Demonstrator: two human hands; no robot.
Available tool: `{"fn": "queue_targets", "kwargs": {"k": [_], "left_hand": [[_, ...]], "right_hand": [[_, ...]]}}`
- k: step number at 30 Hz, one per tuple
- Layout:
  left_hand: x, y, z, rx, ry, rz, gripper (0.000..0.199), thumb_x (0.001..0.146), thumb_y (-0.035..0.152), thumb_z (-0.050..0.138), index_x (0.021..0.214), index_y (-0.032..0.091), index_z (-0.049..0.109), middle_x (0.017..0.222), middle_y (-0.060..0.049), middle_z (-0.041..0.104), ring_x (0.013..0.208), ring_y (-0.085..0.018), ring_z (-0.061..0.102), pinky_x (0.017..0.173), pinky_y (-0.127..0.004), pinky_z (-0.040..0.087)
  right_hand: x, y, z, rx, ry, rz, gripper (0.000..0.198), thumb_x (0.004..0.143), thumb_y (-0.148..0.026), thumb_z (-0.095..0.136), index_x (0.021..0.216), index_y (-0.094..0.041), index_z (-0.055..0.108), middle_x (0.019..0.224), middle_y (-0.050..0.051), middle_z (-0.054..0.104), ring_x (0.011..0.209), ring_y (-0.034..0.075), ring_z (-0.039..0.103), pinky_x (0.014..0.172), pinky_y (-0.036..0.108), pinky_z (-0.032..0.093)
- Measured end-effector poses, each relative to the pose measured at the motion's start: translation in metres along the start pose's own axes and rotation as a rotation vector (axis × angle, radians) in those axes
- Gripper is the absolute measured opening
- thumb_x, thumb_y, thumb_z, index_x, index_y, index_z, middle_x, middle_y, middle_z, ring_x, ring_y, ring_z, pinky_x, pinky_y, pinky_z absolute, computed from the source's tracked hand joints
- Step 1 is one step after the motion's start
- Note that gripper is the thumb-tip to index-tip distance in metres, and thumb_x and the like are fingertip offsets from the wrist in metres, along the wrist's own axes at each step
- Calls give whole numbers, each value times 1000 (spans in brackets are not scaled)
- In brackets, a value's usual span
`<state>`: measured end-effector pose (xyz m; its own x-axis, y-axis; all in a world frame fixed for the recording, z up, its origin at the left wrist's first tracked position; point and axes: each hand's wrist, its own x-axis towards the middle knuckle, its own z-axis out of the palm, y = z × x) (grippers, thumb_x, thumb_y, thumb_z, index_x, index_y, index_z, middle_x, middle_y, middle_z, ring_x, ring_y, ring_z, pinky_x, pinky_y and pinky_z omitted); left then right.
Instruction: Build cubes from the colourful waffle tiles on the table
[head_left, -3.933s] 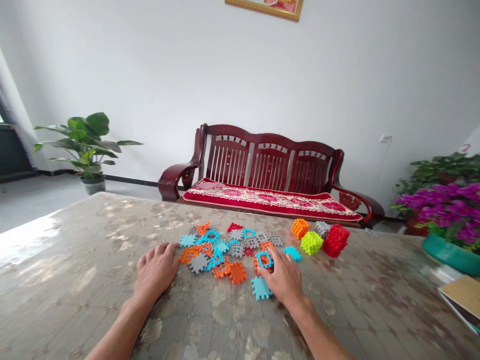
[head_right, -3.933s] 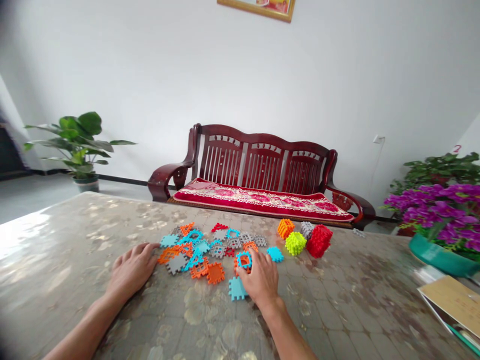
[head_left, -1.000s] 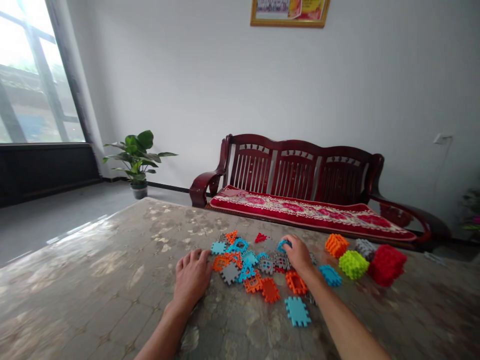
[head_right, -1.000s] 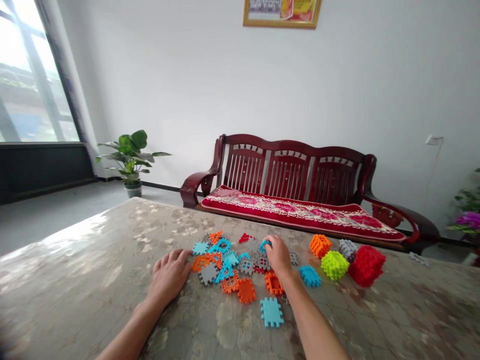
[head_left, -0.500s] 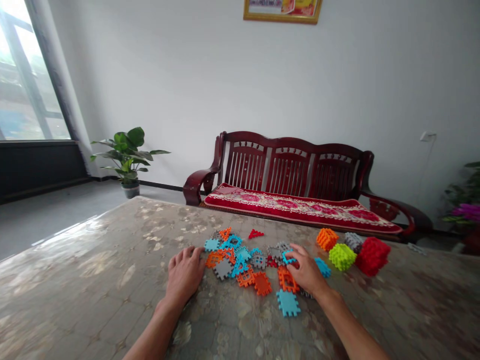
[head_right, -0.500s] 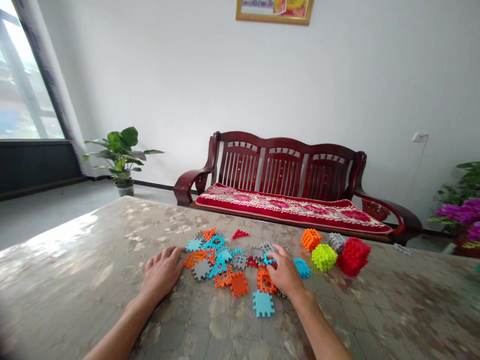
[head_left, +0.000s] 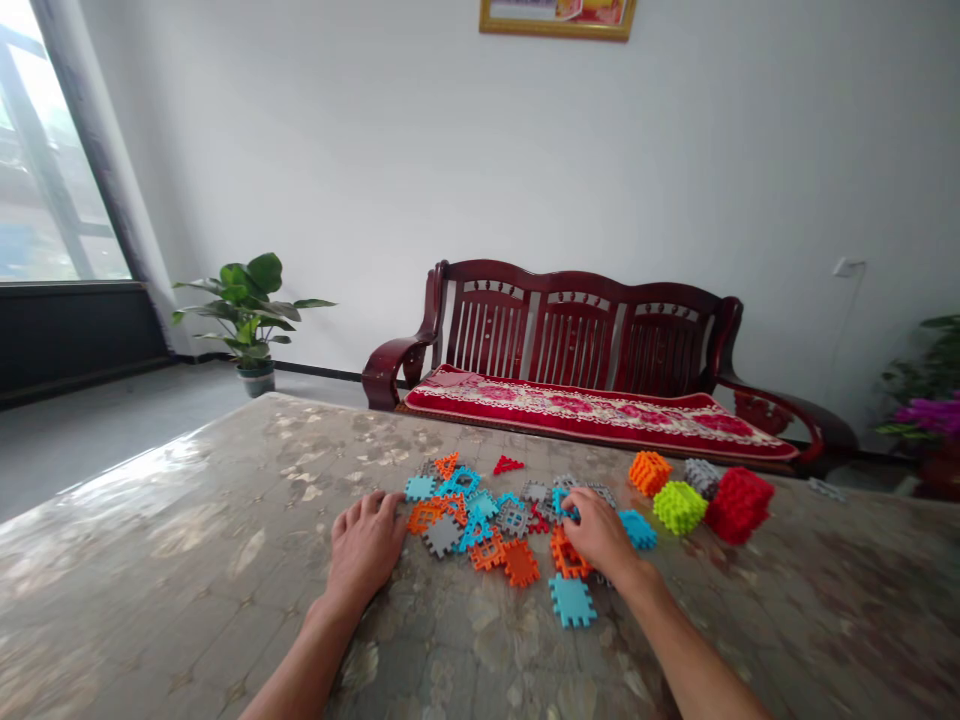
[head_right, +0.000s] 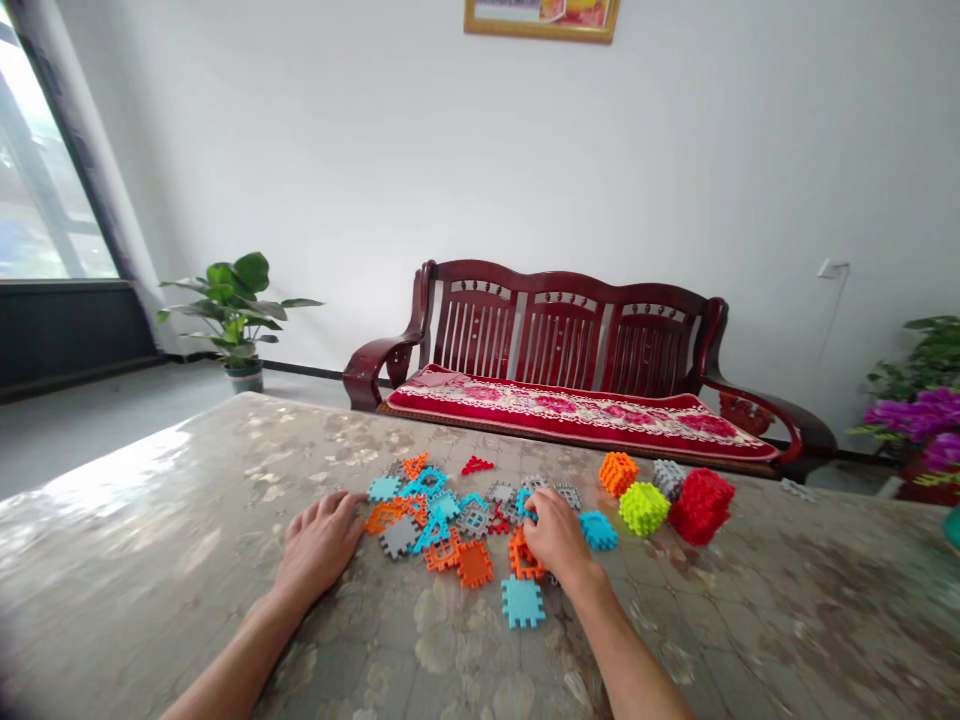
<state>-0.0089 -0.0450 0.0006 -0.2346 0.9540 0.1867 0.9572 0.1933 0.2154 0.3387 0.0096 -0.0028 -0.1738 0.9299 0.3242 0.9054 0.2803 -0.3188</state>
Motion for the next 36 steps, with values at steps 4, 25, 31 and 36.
{"fn": "queue_targets", "kwargs": {"k": [4,25,31,36], "left_hand": [[0,0,1,-2,-2,2,43,93,34,36,130,31,58,137,-6,55,127,-26,47,106,-42,31],[2,-1,3,2,15,-4,45,93,36,34,130,30,59,137,-8,56,126,-27,48,107,-44,31],[2,-2,3,12,12,4,46,93,35,33,131,30,58,139,-7,54,126,-27,48,106,-44,31],[1,0,0,17,13,3,46,93,36,33,130,29,58,137,-7,55,124,-28,49,105,-44,33]], "right_hand": [[-2,-1,0,29,19,23,14,76,-12,54,79,-22,64,99,6,68,99,20,62,90,26,43],[-37,61,-32,139,465,236,28,74,-28,49,98,-20,61,107,11,69,104,26,62,94,39,47],[-48,78,-28,122,397,306,40,73,-27,50,110,-19,61,110,11,69,103,26,64,92,39,48],[-47,77,-23,104,378,286,48,73,-24,49,119,-18,60,117,13,68,109,27,63,96,40,47]]}}
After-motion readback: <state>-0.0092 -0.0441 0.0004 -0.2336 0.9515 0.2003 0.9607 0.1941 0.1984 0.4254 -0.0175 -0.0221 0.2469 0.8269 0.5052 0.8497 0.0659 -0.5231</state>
